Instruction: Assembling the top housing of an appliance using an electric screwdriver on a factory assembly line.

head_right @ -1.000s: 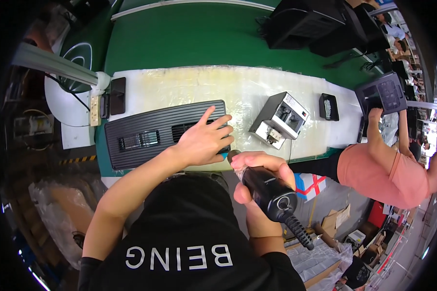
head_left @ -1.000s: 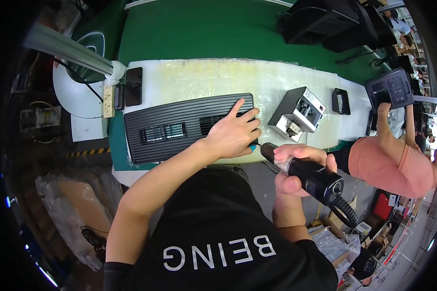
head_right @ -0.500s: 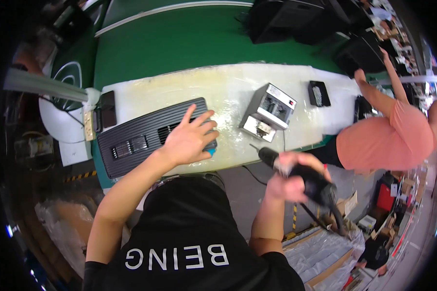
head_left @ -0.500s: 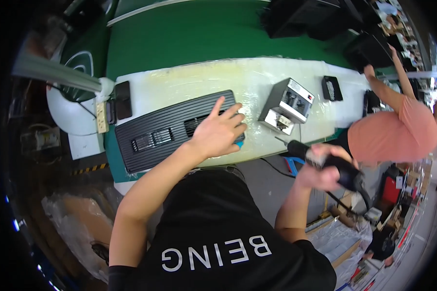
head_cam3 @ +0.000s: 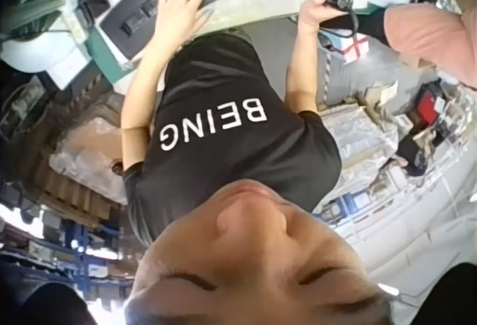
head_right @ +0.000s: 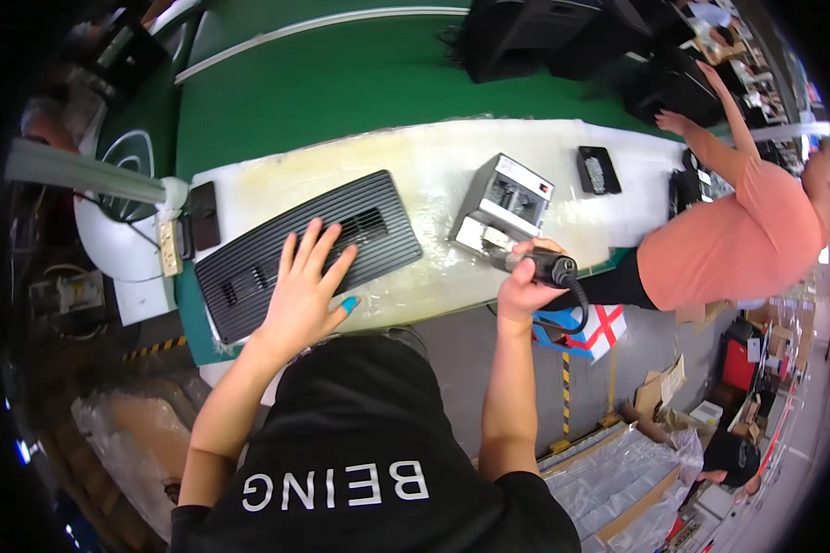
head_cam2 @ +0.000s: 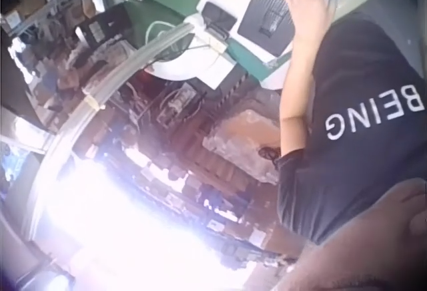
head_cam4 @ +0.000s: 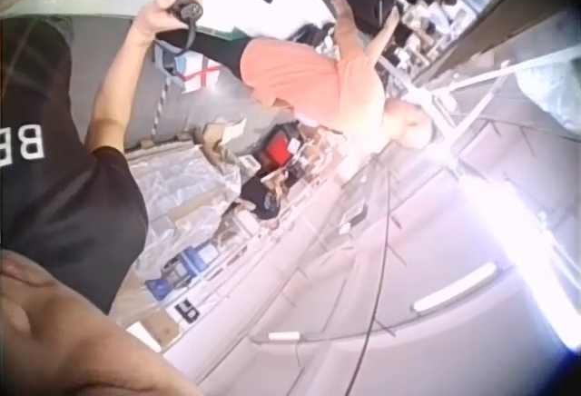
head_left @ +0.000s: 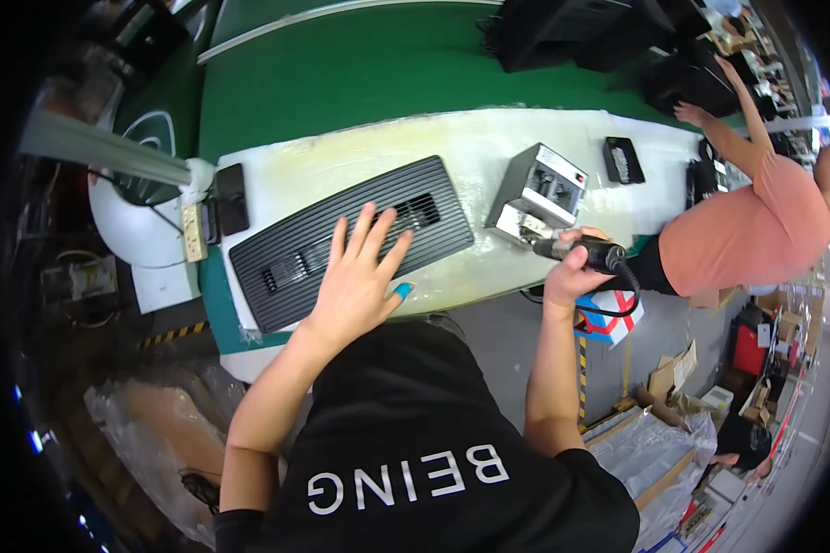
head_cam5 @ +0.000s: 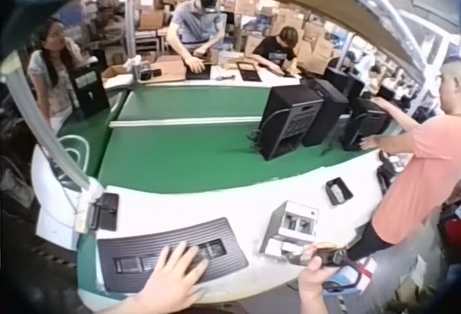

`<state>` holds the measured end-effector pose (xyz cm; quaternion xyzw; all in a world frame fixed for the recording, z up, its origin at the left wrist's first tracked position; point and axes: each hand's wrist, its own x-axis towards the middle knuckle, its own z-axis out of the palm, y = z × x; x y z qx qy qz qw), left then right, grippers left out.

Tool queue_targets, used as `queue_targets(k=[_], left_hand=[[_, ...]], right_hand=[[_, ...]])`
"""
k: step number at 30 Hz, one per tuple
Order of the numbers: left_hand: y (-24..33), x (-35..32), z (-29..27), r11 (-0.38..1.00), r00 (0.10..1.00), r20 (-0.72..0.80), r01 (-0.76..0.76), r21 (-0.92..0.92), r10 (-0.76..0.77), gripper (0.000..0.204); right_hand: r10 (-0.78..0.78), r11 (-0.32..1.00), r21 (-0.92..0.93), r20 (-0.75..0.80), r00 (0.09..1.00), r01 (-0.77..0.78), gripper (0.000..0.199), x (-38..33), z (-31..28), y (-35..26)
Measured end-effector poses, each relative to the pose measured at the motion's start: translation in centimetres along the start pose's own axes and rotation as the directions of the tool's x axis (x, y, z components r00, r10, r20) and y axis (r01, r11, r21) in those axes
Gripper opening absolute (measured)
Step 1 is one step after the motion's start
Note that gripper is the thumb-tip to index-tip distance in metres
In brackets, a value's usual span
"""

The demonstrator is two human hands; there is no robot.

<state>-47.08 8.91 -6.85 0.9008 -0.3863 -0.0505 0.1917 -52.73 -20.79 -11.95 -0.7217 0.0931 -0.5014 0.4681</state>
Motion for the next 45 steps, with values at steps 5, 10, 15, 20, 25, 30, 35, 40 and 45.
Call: queue_targets(k=[5, 10, 15, 20, 25, 30, 35, 40, 45], left_hand=[[-1.5, -4.3, 0.9, 0.975, 0.971, -0.115, 0.216, 0.047, -0.21, 0.066], [-1.9, -4.8, 1.0, 0.971, 0.958, -0.165, 0.239, 0.006, -0.235, 0.058], [-2.3, -5.2, 1.1, 0.973, 0.954, -0.193, 0.231, -0.007, -0.228, 0.057], [-2.4, -5.3, 1.1, 0.975, 0.941, -0.255, 0.215, -0.054, -0.222, 0.056], [-2.5, -5.3, 1.1, 0.973, 0.94, -0.253, 0.217, -0.078, -0.23, 0.055], [-2.6, -5.3, 1.1, 0.973, 0.934, -0.272, 0.214, -0.086, -0.23, 0.053], [-2.7, -5.4, 1.2, 0.974, 0.934, -0.276, 0.209, -0.092, -0.227, 0.053], [-2.6, -5.4, 1.5, 0.978, 0.942, -0.261, 0.204, -0.05, -0.21, 0.055], [-2.4, -5.1, 1.5, 0.972, 0.952, -0.194, 0.228, -0.064, -0.236, 0.06]], right_hand=[[0.052, 0.983, 0.171, 0.099, 0.994, -0.068, 0.067, -0.3, 1.8, -9.5], [-0.35, 0.744, 0.664, 0.293, 0.89, 0.074, 0.071, -0.6, 6.0, -16.5], [-0.456, 0.638, 0.769, 0.344, 0.821, 0.033, 0.073, -1.7, 10.1, -18.4], [-0.448, 0.669, 0.741, 0.458, 0.768, -0.052, 0.073, -2.7, 11.9, -18.0], [-0.414, 0.697, 0.689, 0.612, 0.674, -0.198, 0.073, -3.0, 12.6, -17.5], [-0.458, 0.676, 0.689, 0.67, 0.584, -0.261, 0.078, -2.9, 13.0, -17.3], [-0.449, 0.707, 0.649, 0.718, 0.531, -0.279, 0.081, -2.9, 13.1, -17.6], [-0.43, 0.739, 0.627, 0.721, 0.543, -0.246, 0.076, -3.1, 13.2, -17.5], [-0.451, 0.656, 0.749, 0.491, 0.746, -0.096, 0.067, -0.9, 12.1, -16.4]])
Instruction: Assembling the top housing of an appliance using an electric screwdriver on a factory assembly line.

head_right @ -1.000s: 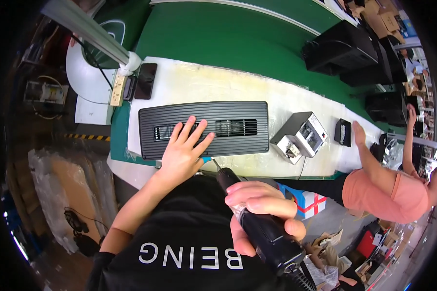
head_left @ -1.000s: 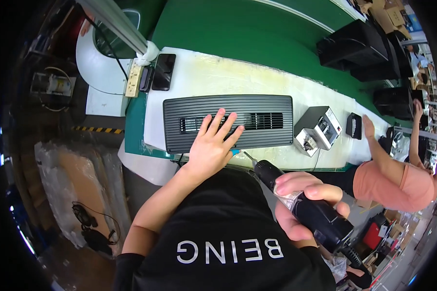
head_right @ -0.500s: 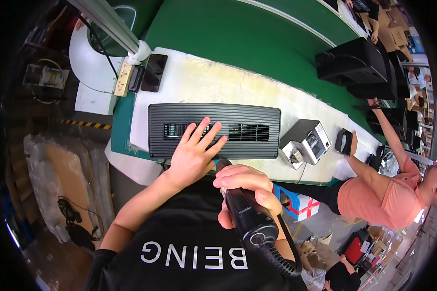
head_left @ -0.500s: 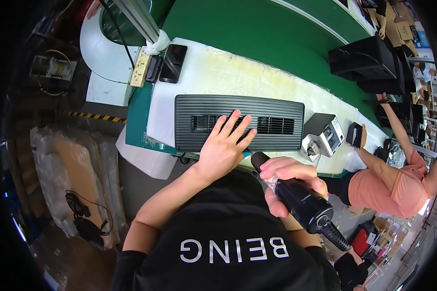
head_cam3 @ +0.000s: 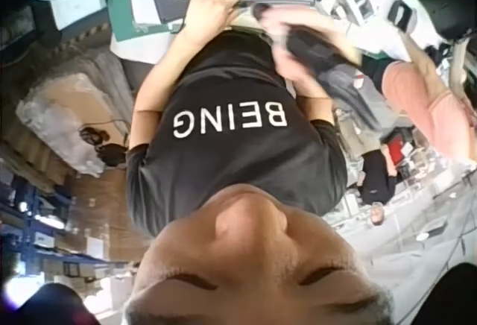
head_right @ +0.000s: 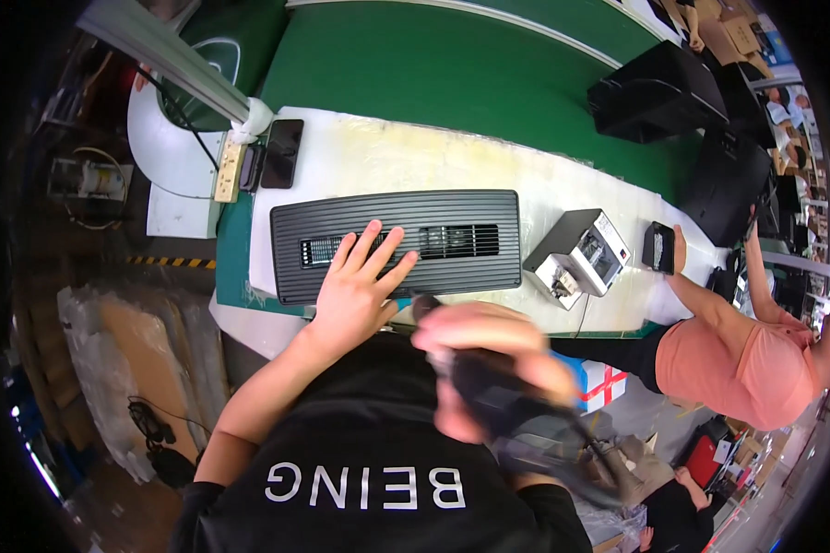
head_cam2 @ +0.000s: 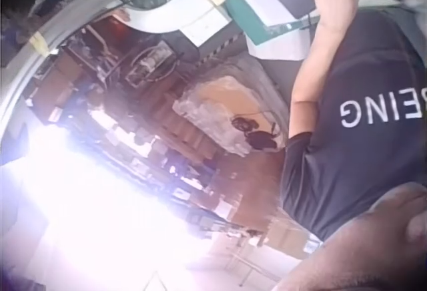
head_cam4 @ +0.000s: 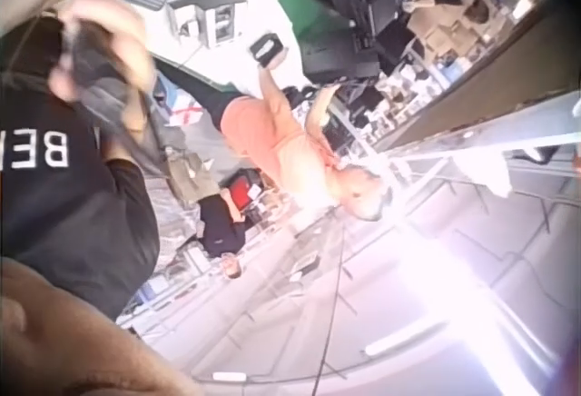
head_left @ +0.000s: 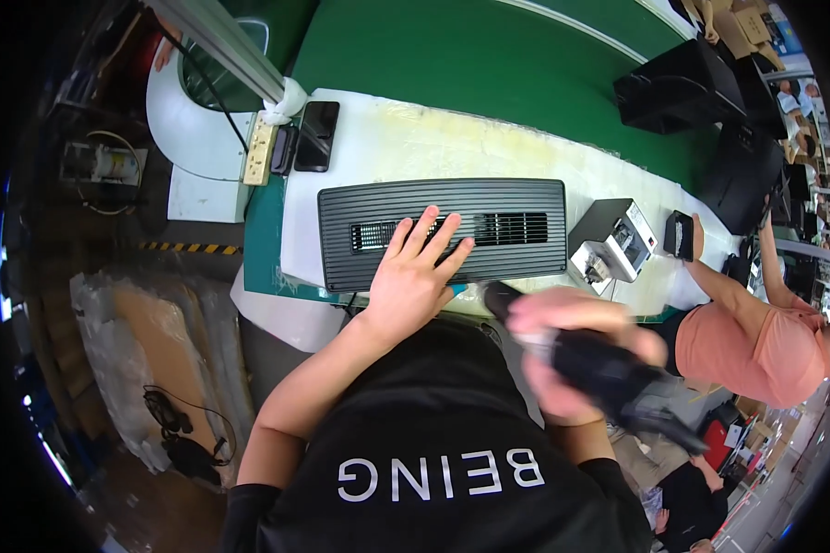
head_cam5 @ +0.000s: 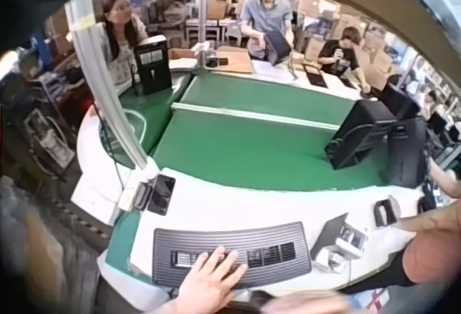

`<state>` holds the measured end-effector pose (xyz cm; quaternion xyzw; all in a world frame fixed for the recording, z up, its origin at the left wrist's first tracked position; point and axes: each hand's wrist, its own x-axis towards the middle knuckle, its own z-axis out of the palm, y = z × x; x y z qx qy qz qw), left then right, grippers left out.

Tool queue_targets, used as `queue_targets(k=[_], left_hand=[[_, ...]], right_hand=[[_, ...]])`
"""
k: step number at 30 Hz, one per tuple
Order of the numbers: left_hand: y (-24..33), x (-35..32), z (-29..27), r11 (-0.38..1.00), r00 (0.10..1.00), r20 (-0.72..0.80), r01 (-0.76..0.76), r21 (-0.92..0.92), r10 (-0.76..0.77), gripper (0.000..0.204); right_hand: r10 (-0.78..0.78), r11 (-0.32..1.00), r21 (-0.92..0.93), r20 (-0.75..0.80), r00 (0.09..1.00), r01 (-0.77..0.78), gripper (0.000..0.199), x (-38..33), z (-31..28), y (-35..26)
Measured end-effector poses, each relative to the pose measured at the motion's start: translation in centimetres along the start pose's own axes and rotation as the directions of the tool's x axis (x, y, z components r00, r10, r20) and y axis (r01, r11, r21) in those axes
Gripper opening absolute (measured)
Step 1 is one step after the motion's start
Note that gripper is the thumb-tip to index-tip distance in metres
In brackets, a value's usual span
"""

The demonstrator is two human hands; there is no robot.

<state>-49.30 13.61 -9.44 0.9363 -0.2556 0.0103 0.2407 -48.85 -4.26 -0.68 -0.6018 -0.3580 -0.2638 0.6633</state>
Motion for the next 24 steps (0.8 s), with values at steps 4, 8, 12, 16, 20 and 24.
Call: queue_targets(k=[4, 8, 12, 16, 20, 24], left_hand=[[1.0, 0.8, -0.5, 1.0, 0.999, 0.027, -0.018, 0.01, 0.017, 0.062], [1.6, 1.0, 0.7, 0.999, 1.0, -0.001, 0.018, 0.044, -0.018, 0.06], [3.8, 2.9, 2.1, 0.997, 1.0, 0.0, -0.013, 0.079, 0.013, 0.063], [4.6, 4.3, 3.3, 0.996, 0.998, -0.036, -0.055, 0.064, 0.057, 0.063], [2.8, 3.8, 1.6, 0.991, 0.991, 0.023, -0.133, 0.007, 0.133, 0.06], [-0.6, -0.4, -1.8, 0.999, 0.998, 0.055, -0.044, 0.028, 0.043, 0.053]], right_hand=[[-0.139, 0.935, -0.349, -0.53, 0.836, -0.065, 0.061, 1.1, -5.7, -5.2], [-0.18, 0.711, -0.599, -0.662, 0.727, -0.37, 0.043, -4.8, -12.2, -3.7], [-0.244, 0.684, -0.624, -0.683, 0.689, -0.377, 0.049, -11.5, -16.0, -0.3], [-0.265, 0.698, -0.644, -0.637, 0.724, -0.312, 0.052, -12.5, -16.8, 2.0], [-0.224, 0.686, -0.665, -0.58, 0.783, -0.295, 0.051, -14.0, -17.1, 3.5], [-0.051, 0.706, -0.572, -0.629, 0.775, -0.418, 0.05, -14.1, -15.9, 2.5]])
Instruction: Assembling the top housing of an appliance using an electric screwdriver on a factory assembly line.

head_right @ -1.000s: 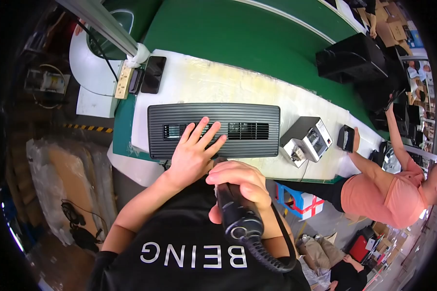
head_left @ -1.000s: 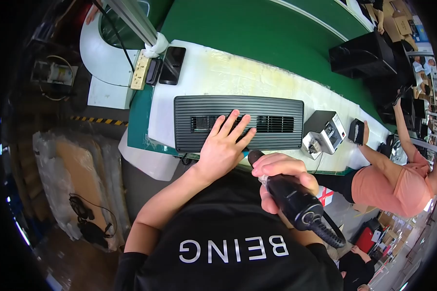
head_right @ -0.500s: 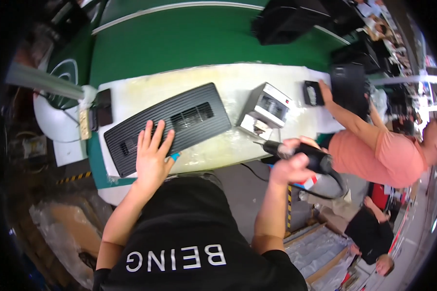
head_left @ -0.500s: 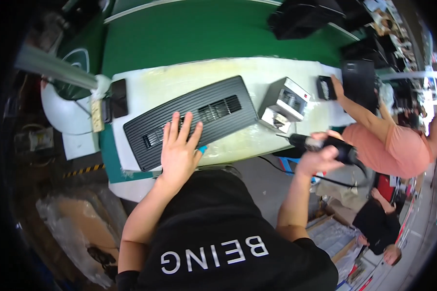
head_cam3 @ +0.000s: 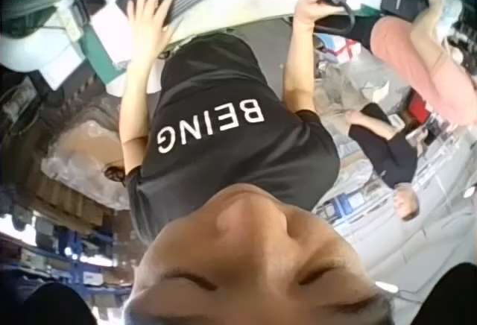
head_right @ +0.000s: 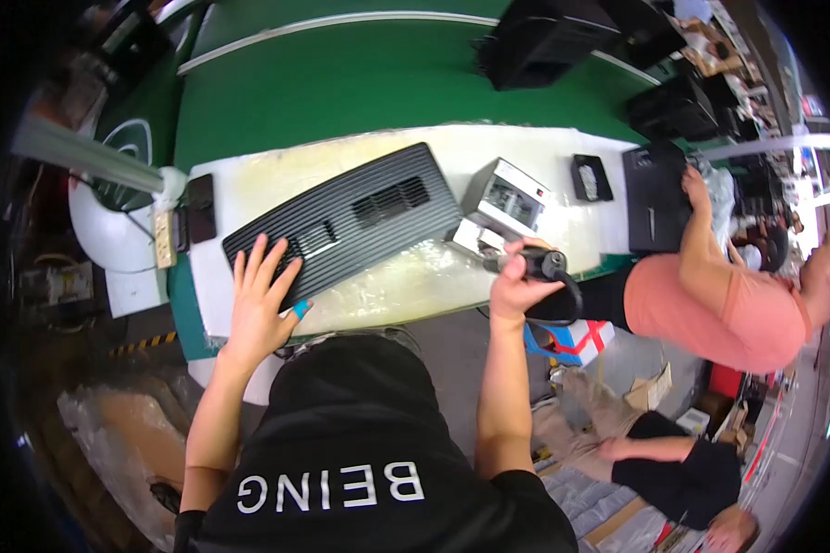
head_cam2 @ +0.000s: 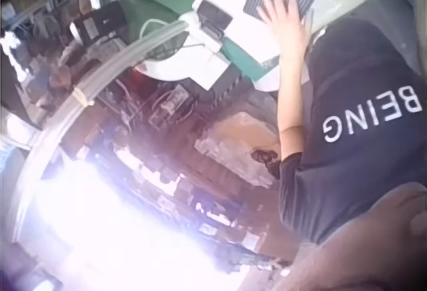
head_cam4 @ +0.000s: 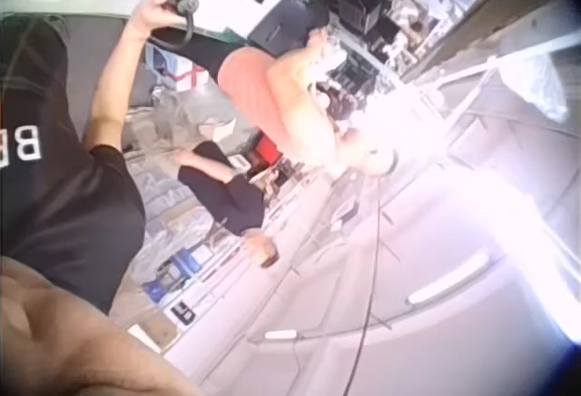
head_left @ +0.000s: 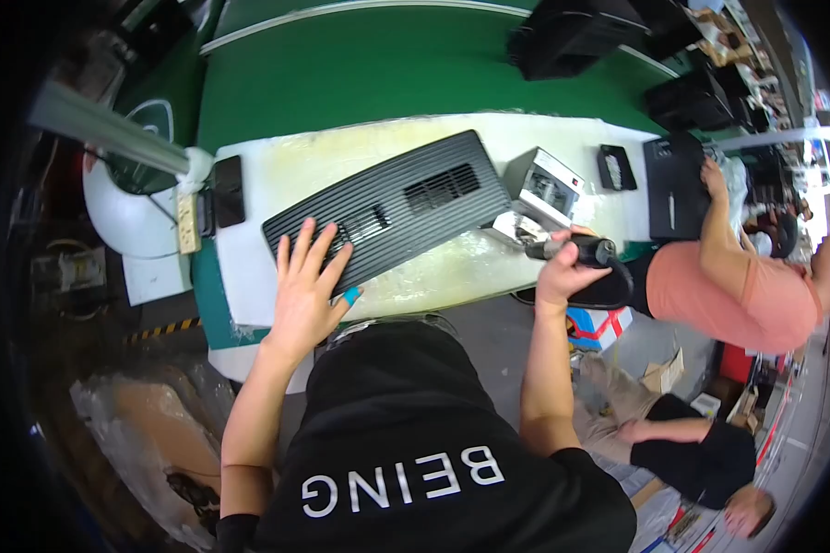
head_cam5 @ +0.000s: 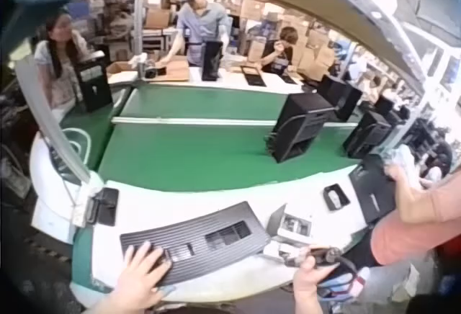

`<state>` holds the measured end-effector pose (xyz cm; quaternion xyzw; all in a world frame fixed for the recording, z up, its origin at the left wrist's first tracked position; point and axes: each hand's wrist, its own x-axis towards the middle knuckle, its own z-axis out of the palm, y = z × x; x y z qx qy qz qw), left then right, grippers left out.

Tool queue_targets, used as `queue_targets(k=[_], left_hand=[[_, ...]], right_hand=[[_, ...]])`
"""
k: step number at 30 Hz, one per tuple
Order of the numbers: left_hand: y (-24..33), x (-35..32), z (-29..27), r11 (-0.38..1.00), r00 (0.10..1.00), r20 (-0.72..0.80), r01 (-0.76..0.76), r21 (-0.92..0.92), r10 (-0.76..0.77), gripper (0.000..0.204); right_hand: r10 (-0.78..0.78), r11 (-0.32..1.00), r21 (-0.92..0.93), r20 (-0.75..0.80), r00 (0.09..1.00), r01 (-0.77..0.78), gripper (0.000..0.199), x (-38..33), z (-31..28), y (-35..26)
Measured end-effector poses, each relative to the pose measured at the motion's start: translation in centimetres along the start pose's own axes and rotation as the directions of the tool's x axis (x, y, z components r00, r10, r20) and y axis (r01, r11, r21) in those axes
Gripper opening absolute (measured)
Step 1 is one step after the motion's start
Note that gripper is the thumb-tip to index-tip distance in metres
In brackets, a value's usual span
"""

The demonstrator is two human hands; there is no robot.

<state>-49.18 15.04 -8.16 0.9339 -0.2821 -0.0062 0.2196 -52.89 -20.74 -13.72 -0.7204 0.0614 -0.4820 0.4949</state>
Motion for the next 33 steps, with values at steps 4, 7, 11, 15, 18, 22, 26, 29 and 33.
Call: queue_targets(k=[4, 7, 11, 15, 18, 22, 26, 29, 33], left_hand=[[-4.8, -4.2, 0.4, 0.995, 1.0, -0.022, -0.005, -0.097, 0.003, 0.067], [-6.7, -4.3, 1.4, 0.986, 0.993, -0.057, -0.106, -0.126, 0.1, 0.063], [-7.9, -4.9, 4.0, 0.942, 0.949, -0.28, -0.221, -0.253, 0.147, 0.053], [-8.1, -5.0, 3.9, 0.943, 0.932, -0.332, -0.233, -0.237, 0.147, 0.048], [-8.3, -5.3, 3.7, 0.942, 0.932, -0.335, -0.229, -0.246, 0.139, 0.046], [-8.5, -5.3, 3.7, 0.935, 0.933, -0.336, -0.228, -0.272, 0.13, 0.044], [-8.7, -5.5, 4.2, 0.933, 0.928, -0.351, -0.232, -0.274, 0.127, 0.043], [-8.5, -5.5, 4.2, 0.93, 0.923, -0.371, -0.223, -0.291, 0.105, 0.045], [-8.4, -5.6, 4.2, 0.929, 0.928, -0.357, -0.223, -0.296, 0.109, 0.05]], right_hand=[[0.025, 0.999, 0.026, 0.07, 0.997, -0.027, 0.054, 0.0, 1.6, -7.2], [-0.048, 0.939, 0.345, 0.116, 0.992, 0.005, 0.069, -0.9, 5.0, -13.8], [-0.309, 0.658, 0.75, 0.353, 0.883, -0.07, 0.068, -1.0, 10.7, -19.5], [-0.362, 0.52, 0.853, 0.274, 0.891, -0.052, 0.082, -3.5, 15.9, -21.4], [-0.538, 0.564, 0.764, 0.627, 0.563, -0.313, 0.075, -2.5, 16.4, -20.7], [-0.519, 0.578, 0.77, 0.602, 0.606, -0.27, 0.076, -4.0, 18.2, -21.1], [-0.577, 0.609, 0.736, 0.668, 0.47, -0.297, 0.08, -4.0, 19.6, -20.7], [-0.594, 0.584, 0.735, 0.676, 0.436, -0.343, 0.084, -4.4, 20.3, -20.7], [-0.592, 0.569, 0.74, 0.672, 0.446, -0.358, 0.084, -5.1, 20.3, -20.4]])
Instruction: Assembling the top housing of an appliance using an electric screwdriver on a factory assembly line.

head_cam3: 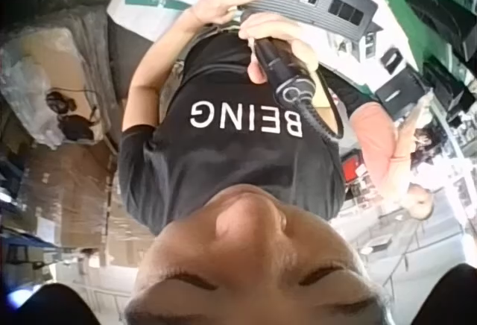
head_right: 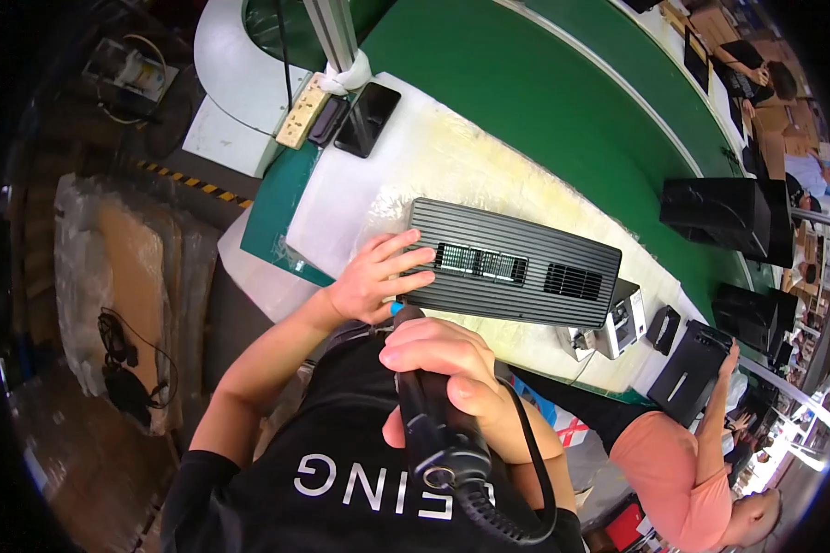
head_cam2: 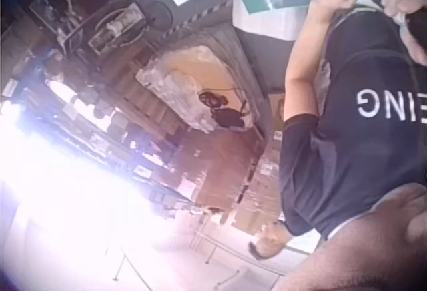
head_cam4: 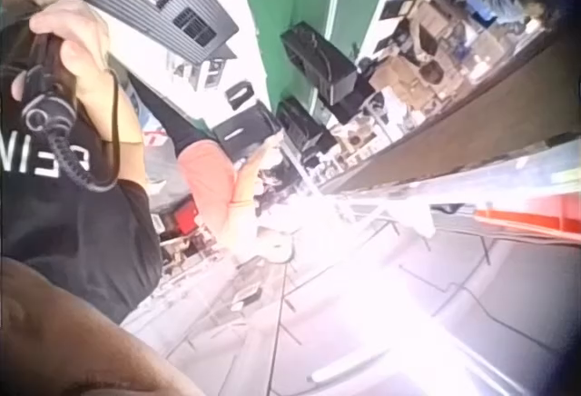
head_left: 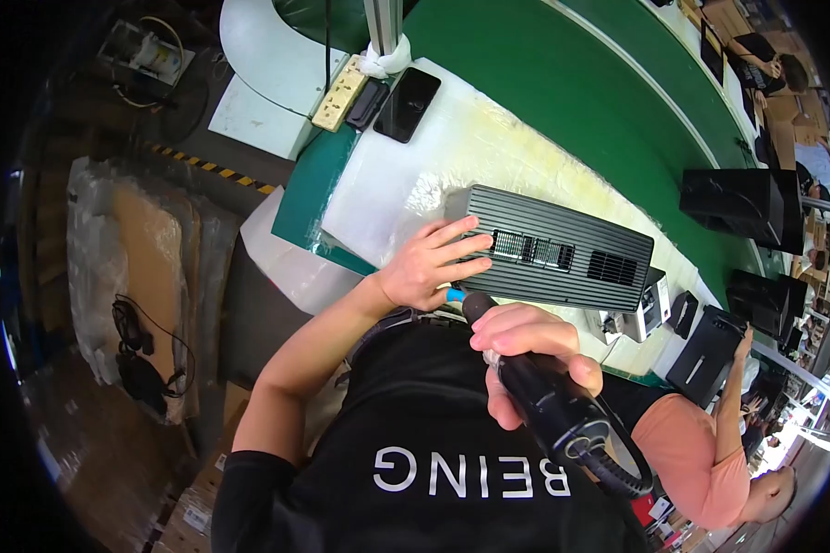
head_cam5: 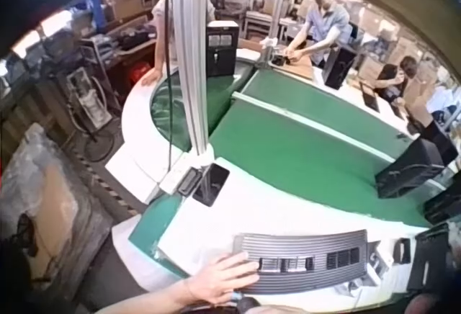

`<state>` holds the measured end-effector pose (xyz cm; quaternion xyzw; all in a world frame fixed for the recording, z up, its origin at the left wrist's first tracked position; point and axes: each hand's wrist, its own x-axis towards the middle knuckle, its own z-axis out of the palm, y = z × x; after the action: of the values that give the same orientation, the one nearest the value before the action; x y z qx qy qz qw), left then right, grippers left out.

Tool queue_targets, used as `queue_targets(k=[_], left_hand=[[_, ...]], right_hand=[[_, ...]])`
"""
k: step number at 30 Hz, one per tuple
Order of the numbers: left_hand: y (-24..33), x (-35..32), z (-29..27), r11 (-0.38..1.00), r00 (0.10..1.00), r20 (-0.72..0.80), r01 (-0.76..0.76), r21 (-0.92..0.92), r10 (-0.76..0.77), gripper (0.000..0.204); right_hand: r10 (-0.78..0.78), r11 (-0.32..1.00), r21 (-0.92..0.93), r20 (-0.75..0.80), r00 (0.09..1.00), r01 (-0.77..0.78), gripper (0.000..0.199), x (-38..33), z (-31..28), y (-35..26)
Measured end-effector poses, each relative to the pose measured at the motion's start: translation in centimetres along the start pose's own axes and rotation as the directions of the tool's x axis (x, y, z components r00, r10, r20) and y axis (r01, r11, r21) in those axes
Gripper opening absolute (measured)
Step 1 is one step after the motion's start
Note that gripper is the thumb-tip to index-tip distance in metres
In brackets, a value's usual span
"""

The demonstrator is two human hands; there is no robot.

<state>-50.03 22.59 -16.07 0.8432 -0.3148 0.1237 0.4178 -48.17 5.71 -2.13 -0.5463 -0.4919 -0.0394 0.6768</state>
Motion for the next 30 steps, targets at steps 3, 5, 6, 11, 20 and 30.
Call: queue_targets(k=[3, 5, 6, 11, 20, 30], left_hand=[[0.2, 0.1, -0.1, 1.0, 1.0, -0.011, 0.002, -0.013, -0.002, 0.052], [0.2, 0.1, -0.1, 1.0, 1.0, -0.006, -0.006, -0.022, 0.006, 0.051], [0.3, 0.2, -0.1, 1.0, 1.0, -0.008, 0.0, -0.03, 0.0, 0.053], [-0.1, -1.1, 1.8, 0.998, 0.999, 0.027, 0.028, -0.054, -0.026, 0.064], [-0.8, -6.7, 9.5, 0.648, 0.705, 0.113, 0.694, -0.312, -0.701, 0.091], [-3.9, -4.1, 7.5, 0.741, 0.725, -0.157, 0.645, -0.186, -0.671, 0.053]], right_hand=[[0.054, 0.998, -0.029, -0.004, 0.999, -0.054, 0.084, 0.3, 0.2, -0.3], [0.092, 0.995, -0.039, 0.027, 0.995, -0.091, 0.082, 0.5, 0.2, -0.2], [0.123, 0.992, -0.017, 0.007, 0.992, -0.123, 0.08, 0.5, 0.5, -0.2], [0.416, 0.895, 0.026, 0.308, 0.856, -0.444, 0.065, 2.0, -3.9, -2.8], [0.245, 0.856, -0.105, -0.78, 0.575, -0.507, 0.069, -12.5, -15.1, -9.9], [0.738, 0.579, 0.49, -0.654, 0.164, -0.652, 0.05, -27.8, -14.3, -1.6]])
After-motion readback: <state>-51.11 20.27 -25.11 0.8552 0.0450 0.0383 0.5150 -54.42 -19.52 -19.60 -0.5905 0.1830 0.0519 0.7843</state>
